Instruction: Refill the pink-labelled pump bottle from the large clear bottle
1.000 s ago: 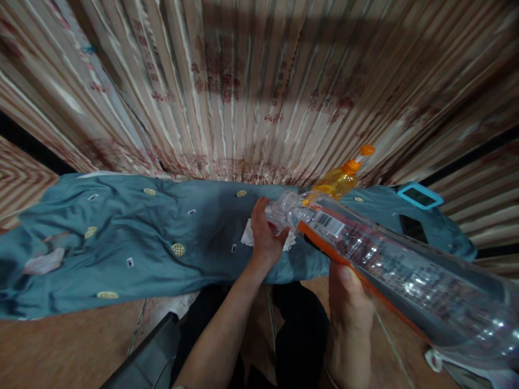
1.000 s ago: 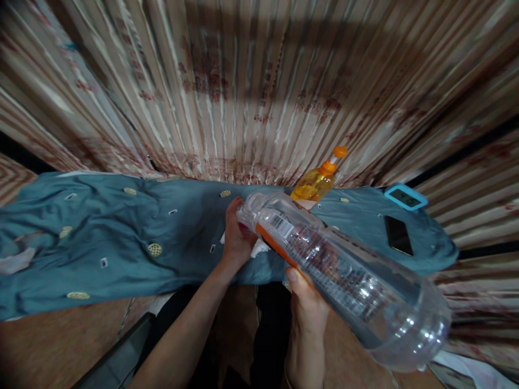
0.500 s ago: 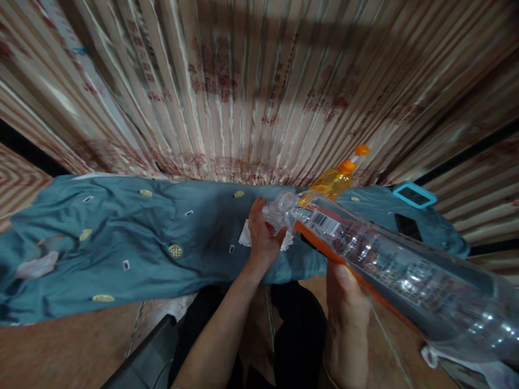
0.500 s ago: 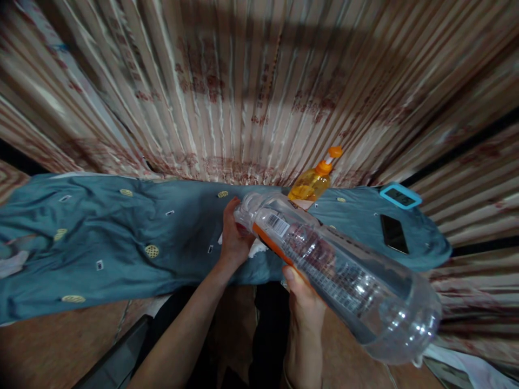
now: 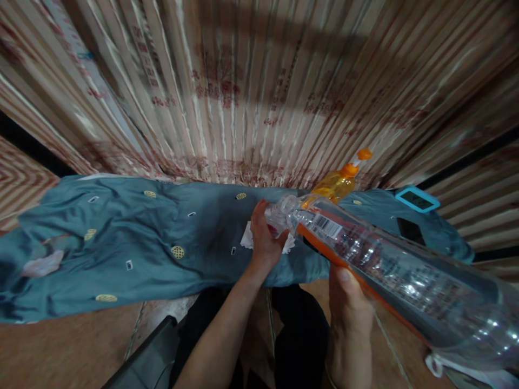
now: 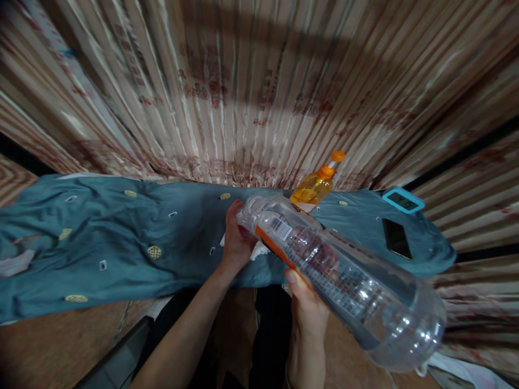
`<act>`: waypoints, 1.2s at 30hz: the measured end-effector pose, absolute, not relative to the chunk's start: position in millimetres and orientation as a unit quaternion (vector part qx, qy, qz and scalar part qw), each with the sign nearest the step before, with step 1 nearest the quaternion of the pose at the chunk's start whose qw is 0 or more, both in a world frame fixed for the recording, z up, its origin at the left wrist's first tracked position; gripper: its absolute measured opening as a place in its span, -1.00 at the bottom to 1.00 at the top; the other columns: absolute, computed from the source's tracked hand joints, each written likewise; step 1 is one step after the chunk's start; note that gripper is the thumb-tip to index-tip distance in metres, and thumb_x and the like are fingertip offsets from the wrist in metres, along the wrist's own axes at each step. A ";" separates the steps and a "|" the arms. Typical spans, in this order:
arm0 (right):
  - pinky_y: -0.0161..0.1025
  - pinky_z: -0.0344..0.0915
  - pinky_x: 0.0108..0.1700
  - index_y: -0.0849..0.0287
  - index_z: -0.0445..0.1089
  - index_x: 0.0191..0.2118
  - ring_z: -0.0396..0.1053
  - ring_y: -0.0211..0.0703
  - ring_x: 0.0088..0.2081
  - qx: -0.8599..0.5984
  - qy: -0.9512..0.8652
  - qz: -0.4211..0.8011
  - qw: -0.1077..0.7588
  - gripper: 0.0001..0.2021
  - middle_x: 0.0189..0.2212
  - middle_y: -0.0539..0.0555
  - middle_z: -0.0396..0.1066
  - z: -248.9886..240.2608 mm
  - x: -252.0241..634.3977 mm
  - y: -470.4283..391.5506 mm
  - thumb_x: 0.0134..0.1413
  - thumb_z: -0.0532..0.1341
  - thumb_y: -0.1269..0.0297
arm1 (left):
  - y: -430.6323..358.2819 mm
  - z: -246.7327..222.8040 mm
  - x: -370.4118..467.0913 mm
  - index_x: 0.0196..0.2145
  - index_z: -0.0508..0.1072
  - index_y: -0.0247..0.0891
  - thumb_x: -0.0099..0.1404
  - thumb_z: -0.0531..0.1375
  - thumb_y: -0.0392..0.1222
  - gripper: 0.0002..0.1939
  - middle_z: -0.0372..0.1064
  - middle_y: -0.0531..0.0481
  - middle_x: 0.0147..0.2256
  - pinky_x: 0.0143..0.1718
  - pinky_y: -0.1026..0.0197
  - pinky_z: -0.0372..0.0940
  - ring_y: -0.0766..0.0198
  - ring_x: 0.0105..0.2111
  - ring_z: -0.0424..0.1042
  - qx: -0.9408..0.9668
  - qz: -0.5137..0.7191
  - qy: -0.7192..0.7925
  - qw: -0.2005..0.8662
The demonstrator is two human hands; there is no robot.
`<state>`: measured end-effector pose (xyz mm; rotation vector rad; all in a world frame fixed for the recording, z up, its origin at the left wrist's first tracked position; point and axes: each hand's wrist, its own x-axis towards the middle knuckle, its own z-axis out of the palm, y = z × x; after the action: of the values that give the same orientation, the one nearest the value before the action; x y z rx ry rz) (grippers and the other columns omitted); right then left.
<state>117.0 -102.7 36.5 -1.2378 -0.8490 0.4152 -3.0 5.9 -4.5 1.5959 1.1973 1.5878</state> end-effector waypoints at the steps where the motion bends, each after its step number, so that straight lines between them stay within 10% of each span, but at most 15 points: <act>1: 0.20 0.15 0.25 0.18 0.43 0.00 0.31 0.15 0.14 -0.559 -0.380 0.185 0.714 -0.46 -0.03 0.17 0.46 37.4 116.3 -102.5 -0.14 0.40 0.08 | 5.7 -4.1 -3.0 0.19 0.10 -0.18 0.03 0.35 -0.32 -0.18 0.08 -0.26 0.26 0.27 -0.18 0.09 -0.07 0.27 0.15 0.597 0.595 0.450 0.296; 36: 0.19 0.26 0.17 0.19 0.43 -0.04 0.38 0.12 0.06 -0.563 -0.375 0.179 0.714 -0.46 -0.11 0.15 0.50 53.9 104.8 -101.2 -0.18 0.39 0.04 | 5.4 -8.8 -1.4 0.22 0.07 -0.14 0.06 0.36 -0.30 -0.16 0.07 -0.25 0.26 0.23 -0.18 0.14 -0.07 0.24 0.16 0.603 0.606 0.438 0.278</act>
<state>104.8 -101.2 53.9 -1.2473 -0.8313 0.3957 -1.4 5.4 -8.8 1.6180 1.1760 1.6253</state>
